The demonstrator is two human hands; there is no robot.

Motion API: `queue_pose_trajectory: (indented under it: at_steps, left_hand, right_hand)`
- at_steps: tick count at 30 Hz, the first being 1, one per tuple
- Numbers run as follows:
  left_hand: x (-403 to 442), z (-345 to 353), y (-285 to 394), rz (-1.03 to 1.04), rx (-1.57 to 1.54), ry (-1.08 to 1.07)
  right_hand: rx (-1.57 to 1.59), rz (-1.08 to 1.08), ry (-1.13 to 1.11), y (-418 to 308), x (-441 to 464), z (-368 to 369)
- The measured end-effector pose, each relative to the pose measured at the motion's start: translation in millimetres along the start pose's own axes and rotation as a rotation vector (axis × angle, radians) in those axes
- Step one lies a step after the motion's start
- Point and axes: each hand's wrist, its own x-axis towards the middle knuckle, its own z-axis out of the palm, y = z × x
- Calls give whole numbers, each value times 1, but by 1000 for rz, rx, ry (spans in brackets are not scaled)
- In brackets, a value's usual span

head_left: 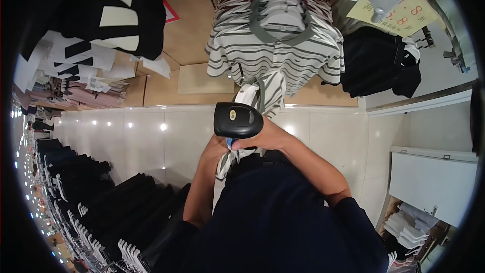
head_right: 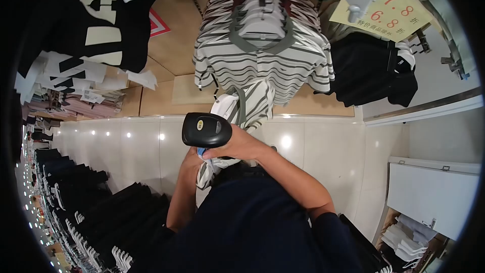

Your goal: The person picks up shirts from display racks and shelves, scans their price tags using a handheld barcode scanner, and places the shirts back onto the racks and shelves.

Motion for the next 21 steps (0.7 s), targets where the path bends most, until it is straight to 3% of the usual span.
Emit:
queue_pose_trajectory:
  at_steps: [1, 2, 3, 5, 8, 11, 14, 17, 19, 21]
  left_hand:
    - [6, 7, -3, 18, -12, -29]
    - [15, 25, -4, 39, 43, 90]
    - [27, 38, 7, 90, 138, -42]
    - [38, 53, 4, -73, 244, 55]
    - [35, 61, -5, 1, 329, 4]
    - [36, 81, 3, 144, 398, -74]
    - [42, 99, 26, 201, 421, -157]
    - [46, 107, 37, -126, 584, -15]
    - [48, 109, 29, -59, 467, 63]
    - [46, 111, 25, -12, 406, 145]
  right_hand:
    - [-16, 3, 23, -6, -5, -6]
    - [-6, 59, 59, -1, -8, -15]
    - [-63, 24, 115, -2, -12, -23]
    - [-121, -112, 276, 2, -18, -39]
    - [-101, -51, 411, -6, -30, -55]
    - [-245, -181, 431, -27, -36, -58]
    - [-353, -128, 463, -32, -38, -66]
    - [-476, -139, 483, -41, -39, -69]
    - [-486, -253, 511, -40, -38, -69]
    - [-338, -229, 503, -40, -48, -73]
